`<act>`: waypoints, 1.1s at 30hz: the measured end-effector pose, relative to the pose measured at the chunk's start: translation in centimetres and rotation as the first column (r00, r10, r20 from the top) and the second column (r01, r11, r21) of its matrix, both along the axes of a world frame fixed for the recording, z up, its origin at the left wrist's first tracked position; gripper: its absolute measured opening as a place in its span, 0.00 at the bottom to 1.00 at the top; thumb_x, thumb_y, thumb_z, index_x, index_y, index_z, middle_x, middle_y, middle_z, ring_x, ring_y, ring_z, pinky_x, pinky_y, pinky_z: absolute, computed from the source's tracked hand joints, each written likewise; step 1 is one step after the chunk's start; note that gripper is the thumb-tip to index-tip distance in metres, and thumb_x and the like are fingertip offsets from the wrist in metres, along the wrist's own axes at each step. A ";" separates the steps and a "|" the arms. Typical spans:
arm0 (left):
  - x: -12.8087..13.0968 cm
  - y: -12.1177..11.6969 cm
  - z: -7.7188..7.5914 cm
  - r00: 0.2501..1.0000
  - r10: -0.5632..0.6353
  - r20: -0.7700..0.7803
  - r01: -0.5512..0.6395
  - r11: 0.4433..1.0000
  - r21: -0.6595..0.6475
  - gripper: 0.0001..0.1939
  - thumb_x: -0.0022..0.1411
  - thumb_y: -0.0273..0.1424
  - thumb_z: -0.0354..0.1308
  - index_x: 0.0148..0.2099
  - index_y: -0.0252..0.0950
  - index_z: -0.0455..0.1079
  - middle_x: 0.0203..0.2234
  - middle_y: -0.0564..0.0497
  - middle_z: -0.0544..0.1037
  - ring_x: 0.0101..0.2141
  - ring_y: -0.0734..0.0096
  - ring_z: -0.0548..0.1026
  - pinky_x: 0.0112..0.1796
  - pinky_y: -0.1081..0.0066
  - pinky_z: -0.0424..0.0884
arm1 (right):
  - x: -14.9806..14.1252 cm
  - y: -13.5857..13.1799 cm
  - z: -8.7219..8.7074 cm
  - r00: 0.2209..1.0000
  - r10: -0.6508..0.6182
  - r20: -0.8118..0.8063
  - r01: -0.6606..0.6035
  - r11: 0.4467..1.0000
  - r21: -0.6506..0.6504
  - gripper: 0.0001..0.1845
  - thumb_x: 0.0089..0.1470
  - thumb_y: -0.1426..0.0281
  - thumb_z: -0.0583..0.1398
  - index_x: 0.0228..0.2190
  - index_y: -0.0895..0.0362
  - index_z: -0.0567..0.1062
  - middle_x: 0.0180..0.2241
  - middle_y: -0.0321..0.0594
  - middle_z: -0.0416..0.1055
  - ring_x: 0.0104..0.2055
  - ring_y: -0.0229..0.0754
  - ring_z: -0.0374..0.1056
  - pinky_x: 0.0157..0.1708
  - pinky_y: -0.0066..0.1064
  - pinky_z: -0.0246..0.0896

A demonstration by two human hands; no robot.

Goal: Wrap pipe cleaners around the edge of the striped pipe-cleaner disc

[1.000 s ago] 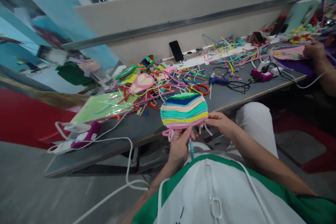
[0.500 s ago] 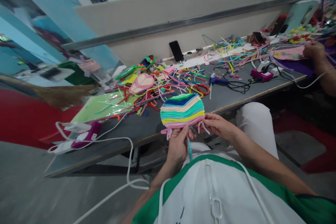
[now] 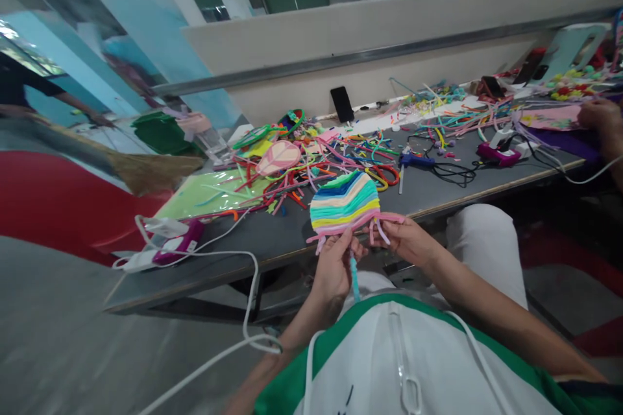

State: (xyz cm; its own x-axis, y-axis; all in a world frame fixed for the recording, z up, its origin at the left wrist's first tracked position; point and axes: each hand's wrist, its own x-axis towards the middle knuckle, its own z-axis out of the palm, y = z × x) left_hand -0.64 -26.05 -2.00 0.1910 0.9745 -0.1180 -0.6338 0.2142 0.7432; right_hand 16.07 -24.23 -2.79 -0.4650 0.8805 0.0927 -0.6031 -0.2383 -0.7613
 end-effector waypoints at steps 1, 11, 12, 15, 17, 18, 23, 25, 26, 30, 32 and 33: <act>-0.1 0.0 0.1 1.000 -0.001 0.005 0.001 1.000 -0.006 0.16 0.56 0.35 0.61 0.23 0.33 0.61 0.14 0.58 0.61 0.17 0.81 0.61 0.25 0.75 0.63 | -0.3 0.0 0.1 1.000 -0.019 0.002 0.019 1.000 0.009 0.14 0.51 0.66 0.63 0.41 0.57 0.75 0.37 0.42 0.76 0.37 0.39 0.72 0.42 0.34 0.66; -0.6 -0.2 0.3 0.999 0.037 0.010 -0.037 0.999 -0.033 0.18 0.55 0.36 0.61 0.21 0.33 0.60 0.14 0.58 0.61 0.18 0.81 0.61 0.28 0.74 0.65 | -2.2 0.3 1.6 0.962 -0.201 0.185 0.194 0.979 0.056 0.11 0.44 0.63 0.67 0.26 0.58 0.75 0.24 0.36 0.73 0.25 0.34 0.65 0.27 0.26 0.60; -0.7 -0.2 0.2 0.999 0.038 0.017 -0.037 0.999 -0.025 0.18 0.56 0.36 0.61 0.21 0.33 0.60 0.14 0.58 0.61 0.18 0.81 0.61 0.28 0.74 0.65 | -2.3 0.4 1.6 0.950 -0.229 0.214 0.221 0.973 0.060 0.11 0.43 0.63 0.68 0.24 0.58 0.75 0.23 0.36 0.72 0.25 0.35 0.64 0.26 0.27 0.60; -1.0 -0.3 0.1 0.999 0.048 0.014 -0.048 0.999 -0.018 0.18 0.56 0.36 0.60 0.20 0.33 0.61 0.15 0.57 0.62 0.18 0.81 0.61 0.29 0.74 0.65 | -2.6 0.4 1.4 0.913 -0.297 0.281 0.276 0.955 0.112 0.12 0.42 0.62 0.68 0.22 0.58 0.74 0.22 0.35 0.71 0.25 0.36 0.64 0.26 0.27 0.58; -1.0 -0.4 0.1 0.998 0.061 0.000 -0.061 0.998 -0.017 0.18 0.56 0.36 0.60 0.21 0.33 0.61 0.15 0.57 0.63 0.19 0.80 0.62 0.29 0.73 0.66 | -2.7 0.5 1.1 0.896 -0.324 0.303 0.292 0.945 0.145 0.11 0.43 0.63 0.67 0.23 0.58 0.74 0.23 0.35 0.72 0.26 0.36 0.64 0.27 0.28 0.57; -1.1 -0.4 0.1 0.998 0.063 -0.005 -0.063 0.998 -0.014 0.17 0.56 0.35 0.60 0.21 0.33 0.62 0.15 0.57 0.63 0.19 0.80 0.62 0.30 0.73 0.66 | -2.7 0.5 1.0 0.891 -0.336 0.306 0.302 0.941 0.156 0.11 0.44 0.63 0.67 0.23 0.57 0.74 0.24 0.35 0.72 0.27 0.36 0.65 0.28 0.28 0.57; -0.8 -0.7 0.3 0.993 0.114 -0.025 -0.112 0.991 0.072 0.18 0.57 0.35 0.59 0.20 0.33 0.63 0.14 0.56 0.64 0.18 0.80 0.62 0.28 0.74 0.65 | -2.6 0.2 1.1 0.839 -0.412 0.355 0.335 0.906 0.260 0.09 0.46 0.63 0.66 0.28 0.56 0.75 0.25 0.36 0.73 0.28 0.38 0.66 0.30 0.29 0.59; -0.5 -0.8 0.4 0.986 0.160 -0.054 -0.153 0.983 0.102 0.17 0.56 0.36 0.60 0.20 0.33 0.64 0.14 0.56 0.64 0.18 0.79 0.62 0.28 0.74 0.65 | -2.6 -0.1 1.4 0.779 -0.473 0.412 0.362 0.875 0.321 0.10 0.46 0.63 0.65 0.31 0.55 0.76 0.27 0.36 0.73 0.28 0.39 0.66 0.30 0.30 0.59; -0.4 -0.9 0.4 0.981 0.178 -0.073 -0.169 0.979 0.111 0.17 0.56 0.36 0.60 0.20 0.33 0.64 0.14 0.56 0.64 0.18 0.79 0.62 0.28 0.74 0.65 | -2.5 -0.2 1.5 0.747 -0.504 0.433 0.378 0.859 0.347 0.11 0.47 0.62 0.65 0.32 0.54 0.76 0.27 0.36 0.73 0.28 0.39 0.66 0.29 0.29 0.58; 0.0 -1.2 0.3 0.968 0.217 -0.130 -0.197 0.969 0.149 0.17 0.55 0.38 0.61 0.20 0.34 0.65 0.14 0.55 0.65 0.19 0.78 0.62 0.30 0.73 0.66 | -2.5 -0.3 1.6 0.707 -0.567 0.422 0.442 0.821 0.362 0.10 0.48 0.61 0.64 0.30 0.54 0.75 0.24 0.35 0.72 0.25 0.38 0.63 0.26 0.29 0.56; 0.0 -1.3 0.1 0.965 0.220 -0.143 -0.196 0.967 0.163 0.16 0.55 0.38 0.60 0.21 0.35 0.66 0.14 0.55 0.66 0.19 0.78 0.63 0.30 0.72 0.66 | -2.7 -0.3 1.3 0.717 -0.574 0.395 0.469 0.817 0.336 0.10 0.49 0.61 0.64 0.29 0.55 0.75 0.21 0.35 0.70 0.23 0.37 0.62 0.25 0.29 0.55; 0.1 -1.3 0.0 0.964 0.221 -0.145 -0.195 0.966 0.171 0.16 0.55 0.38 0.60 0.21 0.35 0.66 0.14 0.55 0.66 0.19 0.78 0.63 0.30 0.72 0.66 | -2.8 -0.3 1.2 0.721 -0.575 0.386 0.477 0.817 0.325 0.10 0.49 0.61 0.63 0.28 0.55 0.75 0.20 0.35 0.69 0.23 0.37 0.62 0.25 0.29 0.55</act>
